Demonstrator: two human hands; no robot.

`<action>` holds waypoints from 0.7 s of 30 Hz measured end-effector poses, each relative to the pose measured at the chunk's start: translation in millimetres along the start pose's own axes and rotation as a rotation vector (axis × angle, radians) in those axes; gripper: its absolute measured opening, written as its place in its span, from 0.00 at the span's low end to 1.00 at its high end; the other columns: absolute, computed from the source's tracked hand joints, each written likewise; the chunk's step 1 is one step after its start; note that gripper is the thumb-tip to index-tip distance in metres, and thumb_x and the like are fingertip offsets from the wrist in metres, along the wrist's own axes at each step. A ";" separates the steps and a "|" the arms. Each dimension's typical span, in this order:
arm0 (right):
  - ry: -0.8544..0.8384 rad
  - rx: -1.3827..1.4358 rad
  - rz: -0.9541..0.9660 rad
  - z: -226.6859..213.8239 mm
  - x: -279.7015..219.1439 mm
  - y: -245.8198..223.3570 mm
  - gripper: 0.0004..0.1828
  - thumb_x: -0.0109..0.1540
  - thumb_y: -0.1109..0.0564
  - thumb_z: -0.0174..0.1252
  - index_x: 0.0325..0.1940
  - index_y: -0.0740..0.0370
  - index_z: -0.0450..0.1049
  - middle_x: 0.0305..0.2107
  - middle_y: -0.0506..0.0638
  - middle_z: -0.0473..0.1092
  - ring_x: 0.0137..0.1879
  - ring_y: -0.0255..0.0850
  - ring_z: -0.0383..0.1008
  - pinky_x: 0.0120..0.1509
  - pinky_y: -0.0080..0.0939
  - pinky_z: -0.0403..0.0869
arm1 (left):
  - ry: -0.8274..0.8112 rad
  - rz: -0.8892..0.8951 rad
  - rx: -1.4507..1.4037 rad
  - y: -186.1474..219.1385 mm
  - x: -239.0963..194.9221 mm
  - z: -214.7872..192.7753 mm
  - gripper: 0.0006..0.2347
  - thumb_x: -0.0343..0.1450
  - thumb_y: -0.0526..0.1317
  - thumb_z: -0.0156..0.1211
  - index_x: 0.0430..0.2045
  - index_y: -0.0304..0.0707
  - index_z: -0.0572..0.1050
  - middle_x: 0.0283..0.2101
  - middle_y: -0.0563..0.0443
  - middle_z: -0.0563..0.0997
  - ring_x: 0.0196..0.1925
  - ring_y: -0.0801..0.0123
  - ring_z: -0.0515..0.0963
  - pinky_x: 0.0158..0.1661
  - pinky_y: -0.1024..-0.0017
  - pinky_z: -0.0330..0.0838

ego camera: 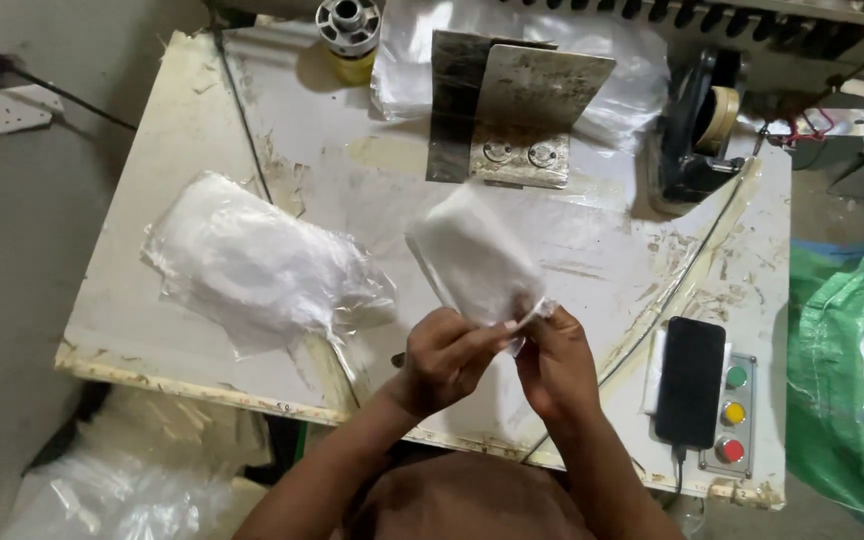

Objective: Folding and stacking plastic bags at a packaging workstation

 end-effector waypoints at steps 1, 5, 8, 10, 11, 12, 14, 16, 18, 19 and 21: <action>0.009 0.005 -0.003 0.2 1.0 6.7 0.09 0.62 0.71 0.53 0.39 0.65 0.78 0.30 0.54 0.77 0.30 0.37 0.72 0.41 0.37 0.74 | -0.008 0.001 -0.007 6.1 5.6 2.1 0.07 0.73 0.38 0.63 0.42 0.43 0.85 0.23 0.55 0.72 0.20 0.65 0.72 0.25 0.70 0.73; -0.385 -0.500 -0.137 14.8 10.2 23.6 0.08 0.63 0.68 0.56 0.39 0.73 0.81 0.29 0.62 0.78 0.34 0.42 0.76 0.38 0.44 0.76 | -0.083 -0.048 0.028 -1.5 5.7 14.7 0.08 0.74 0.38 0.62 0.43 0.44 0.84 0.24 0.52 0.74 0.21 0.60 0.74 0.23 0.65 0.74; -0.486 -0.391 -0.142 22.1 67.9 22.1 0.09 0.60 0.72 0.57 0.44 0.74 0.77 0.36 0.62 0.75 0.38 0.43 0.76 0.41 0.42 0.78 | -0.106 -0.061 -0.035 -38.3 -4.1 3.8 0.11 0.77 0.39 0.55 0.50 0.44 0.81 0.38 0.46 0.79 0.36 0.51 0.80 0.36 0.61 0.77; -0.523 -0.311 -0.169 52.5 105.6 14.8 0.13 0.59 0.74 0.58 0.48 0.75 0.74 0.41 0.62 0.73 0.41 0.44 0.76 0.42 0.42 0.79 | -0.090 -0.104 -0.107 -64.2 26.4 -20.5 0.13 0.78 0.39 0.52 0.54 0.45 0.81 0.50 0.42 0.84 0.49 0.47 0.84 0.48 0.58 0.79; -0.463 -0.391 -0.175 75.0 118.7 12.9 0.08 0.58 0.71 0.60 0.41 0.72 0.74 0.34 0.59 0.71 0.36 0.42 0.73 0.39 0.40 0.76 | -0.043 -0.197 0.008 -78.1 56.3 -39.7 0.14 0.80 0.36 0.46 0.59 0.34 0.73 0.57 0.31 0.77 0.58 0.37 0.76 0.56 0.50 0.70; -0.401 -0.473 -0.170 95.6 128.3 12.6 0.05 0.57 0.68 0.63 0.35 0.69 0.73 0.27 0.56 0.69 0.31 0.41 0.71 0.36 0.39 0.73 | 0.005 -0.300 0.125 -89.2 82.4 -59.9 0.16 0.82 0.34 0.40 0.65 0.23 0.65 0.64 0.20 0.70 0.67 0.28 0.68 0.65 0.41 0.61; -0.313 -0.599 -0.157 141.5 139.4 19.0 0.09 0.56 0.63 0.66 0.25 0.64 0.72 0.17 0.51 0.65 0.23 0.39 0.67 0.31 0.37 0.69 | -0.103 -0.374 0.200 -149.6 64.8 -48.1 0.17 0.82 0.34 0.43 0.67 0.23 0.64 0.66 0.19 0.67 0.69 0.27 0.62 0.67 0.40 0.55; -0.229 -0.729 -0.155 140.3 177.4 54.1 0.17 0.55 0.58 0.70 0.15 0.60 0.71 0.07 0.47 0.62 0.16 0.37 0.63 0.25 0.35 0.65 | -0.203 -0.439 0.275 -196.8 38.9 -37.0 0.19 0.81 0.34 0.46 0.69 0.23 0.62 0.69 0.19 0.64 0.72 0.26 0.56 0.69 0.39 0.48; -0.334 -0.960 -0.055 91.8 238.3 128.6 0.09 0.59 0.52 0.65 0.26 0.56 0.80 0.12 0.48 0.72 0.21 0.37 0.76 0.28 0.39 0.73 | -0.586 -0.537 0.581 -236.7 -2.7 -15.4 0.23 0.82 0.44 0.38 0.72 0.32 0.59 0.77 0.37 0.55 0.79 0.45 0.49 0.75 0.51 0.33; -0.314 -0.956 -0.051 92.7 217.1 84.3 0.09 0.59 0.52 0.65 0.26 0.56 0.80 0.12 0.48 0.72 0.21 0.37 0.76 0.28 0.39 0.73 | -0.601 -0.529 0.570 -236.2 10.8 -13.4 0.23 0.82 0.44 0.38 0.72 0.32 0.59 0.77 0.37 0.55 0.79 0.45 0.49 0.75 0.51 0.33; -0.485 -0.701 0.075 109.4 149.8 8.7 0.29 0.67 0.57 0.61 0.73 0.50 0.65 0.46 0.60 0.77 0.50 0.47 0.81 0.54 0.54 0.80 | -0.658 -0.524 0.671 -214.4 10.3 -13.7 0.35 0.77 0.58 0.49 0.73 0.28 0.55 0.77 0.31 0.52 0.79 0.39 0.47 0.75 0.47 0.32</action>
Point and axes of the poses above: each hand's wrist, its own x-axis towards the middle knuckle, its own z-axis out of the palm, y = z × x, the point moved 5 cm from there along x, towards the middle knuckle
